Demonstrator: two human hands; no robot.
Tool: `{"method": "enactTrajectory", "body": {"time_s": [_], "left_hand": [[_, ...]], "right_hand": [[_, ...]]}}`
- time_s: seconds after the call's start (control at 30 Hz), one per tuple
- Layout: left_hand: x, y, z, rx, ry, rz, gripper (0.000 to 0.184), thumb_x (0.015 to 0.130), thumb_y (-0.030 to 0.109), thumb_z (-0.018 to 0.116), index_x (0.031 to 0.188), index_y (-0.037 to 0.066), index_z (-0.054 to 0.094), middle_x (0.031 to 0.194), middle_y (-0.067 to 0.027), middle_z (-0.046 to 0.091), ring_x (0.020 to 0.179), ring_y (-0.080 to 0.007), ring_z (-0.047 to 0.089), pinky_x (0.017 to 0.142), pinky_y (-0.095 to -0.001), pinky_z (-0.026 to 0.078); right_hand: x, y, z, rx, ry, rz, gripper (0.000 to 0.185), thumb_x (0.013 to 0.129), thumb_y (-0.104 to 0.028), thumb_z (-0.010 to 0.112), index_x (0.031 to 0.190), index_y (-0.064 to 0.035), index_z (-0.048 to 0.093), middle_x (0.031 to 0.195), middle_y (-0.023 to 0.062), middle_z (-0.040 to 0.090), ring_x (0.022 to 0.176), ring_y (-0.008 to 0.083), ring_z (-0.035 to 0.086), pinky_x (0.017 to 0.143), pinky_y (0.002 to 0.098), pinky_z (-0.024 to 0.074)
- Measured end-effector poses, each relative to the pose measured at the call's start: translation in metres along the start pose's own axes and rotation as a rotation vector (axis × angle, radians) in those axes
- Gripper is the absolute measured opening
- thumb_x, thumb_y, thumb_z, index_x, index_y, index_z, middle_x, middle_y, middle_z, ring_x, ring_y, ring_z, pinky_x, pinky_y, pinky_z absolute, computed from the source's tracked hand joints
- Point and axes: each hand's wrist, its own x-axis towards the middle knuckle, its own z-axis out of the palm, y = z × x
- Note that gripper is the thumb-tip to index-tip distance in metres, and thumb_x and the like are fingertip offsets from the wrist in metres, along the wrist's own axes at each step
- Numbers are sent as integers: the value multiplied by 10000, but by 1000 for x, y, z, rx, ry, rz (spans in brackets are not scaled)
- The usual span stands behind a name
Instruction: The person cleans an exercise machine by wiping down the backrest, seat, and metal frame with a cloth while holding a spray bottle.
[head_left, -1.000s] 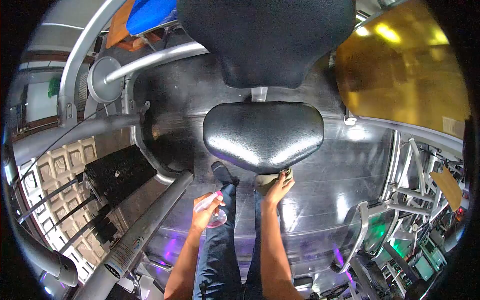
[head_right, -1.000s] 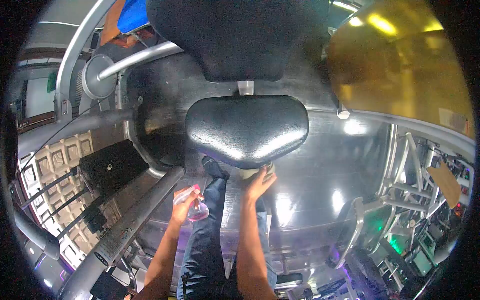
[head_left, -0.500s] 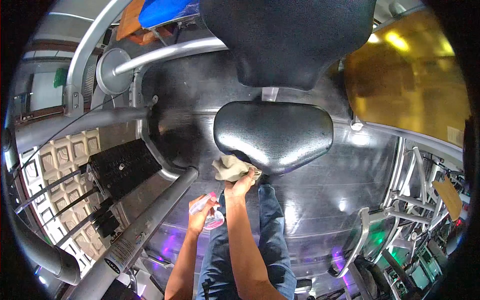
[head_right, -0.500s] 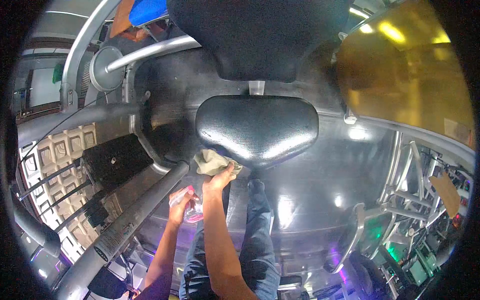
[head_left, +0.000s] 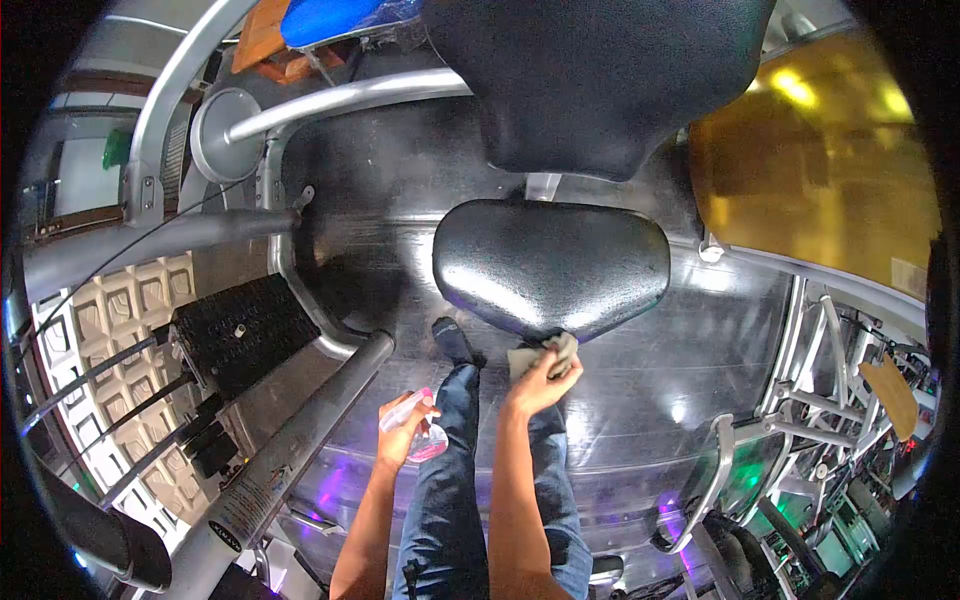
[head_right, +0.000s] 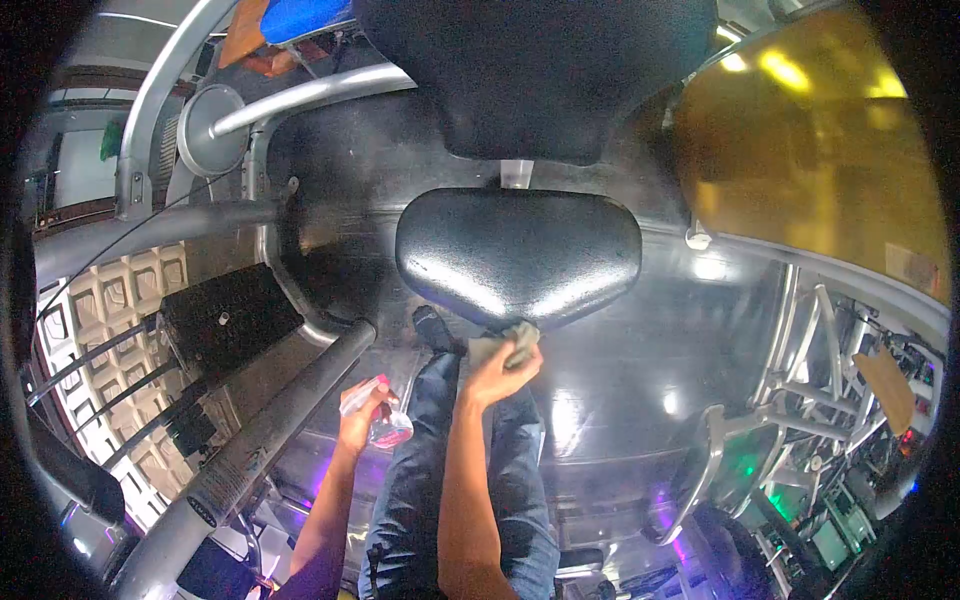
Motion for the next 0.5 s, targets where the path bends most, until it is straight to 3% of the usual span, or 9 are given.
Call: {"method": "enactTrajectory", "body": {"time_s": [0.03, 0.1, 0.13, 0.17, 0.3, 0.37, 0.43, 0.5], "left_hand": [[0, -1, -1, 7, 4, -19, 351, 901, 337, 689, 840, -8, 666, 751, -94, 698, 526, -104, 561, 501, -262, 429], [1, 0, -4, 28, 11, -30, 358, 900, 340, 690, 835, -12, 668, 752, -91, 693, 527, -106, 557, 507, -266, 433], [0, 0, -6, 50, 16, -42, 365, 898, 343, 690, 830, -15, 669, 753, -88, 689, 528, -109, 552, 513, -269, 438], [0, -2, -8, 55, 18, -46, 365, 898, 343, 690, 830, -15, 669, 753, -88, 689, 528, -109, 552, 513, -269, 438], [0, -8, -17, 3, 15, 5, 372, 898, 347, 689, 821, -17, 679, 745, -78, 671, 534, -108, 542, 519, -268, 435], [0, -6, -22, 5, 22, 8, 370, 898, 346, 688, 820, -16, 682, 743, -74, 666, 536, -107, 540, 519, -268, 434], [0, -4, -26, 39, 38, 7, 358, 897, 340, 689, 816, -9, 681, 746, -70, 667, 536, -107, 544, 516, -268, 432], [1, -7, -29, 33, 37, -4, 359, 899, 340, 687, 816, -9, 679, 746, -71, 667, 538, -108, 548, 515, -267, 432]], "right_hand": [[-8, -9, 11, -106, 81, -207, 252, 895, -104, 631, 1102, -16, 517, 1051, 136, 507, 1047, 274, 529, 914, 415, 429], [-32, -24, 26, -108, 107, -126, 276, 846, -48, 600, 1110, 1, 538, 1124, 178, 455, 1087, 334, 528, 1006, 466, 393], [-40, -17, 33, -124, 90, -206, 290, 835, -33, 610, 1115, -1, 542, 1136, 169, 441, 1117, 329, 517, 1019, 478, 390], [-55, -22, 38, -130, 0, -140, 325, 823, -20, 627, 1136, -4, 542, 1141, 159, 436, 1139, 323, 512, 1016, 471, 396], [-86, 16, 74, 71, -317, -69, 290, 810, -47, 689, 1086, -9, 605, 1077, 114, 570, 1047, 278, 576, 952, 397, 443], [-88, 27, 81, 171, -317, -8, 257, 817, -74, 715, 1055, -27, 633, 1032, 71, 630, 994, 227, 593, 915, 356, 458], [-82, 37, 72, 423, -259, 237, 261, 847, -105, 715, 1084, -44, 625, 1041, 43, 634, 991, 181, 579, 905, 328, 453], [-72, 23, 48, 500, -201, 266, 240, 929, -179, 649, 1120, -61, 564, 1049, 43, 625, 994, 162, 570, 877, 304, 462]]}}
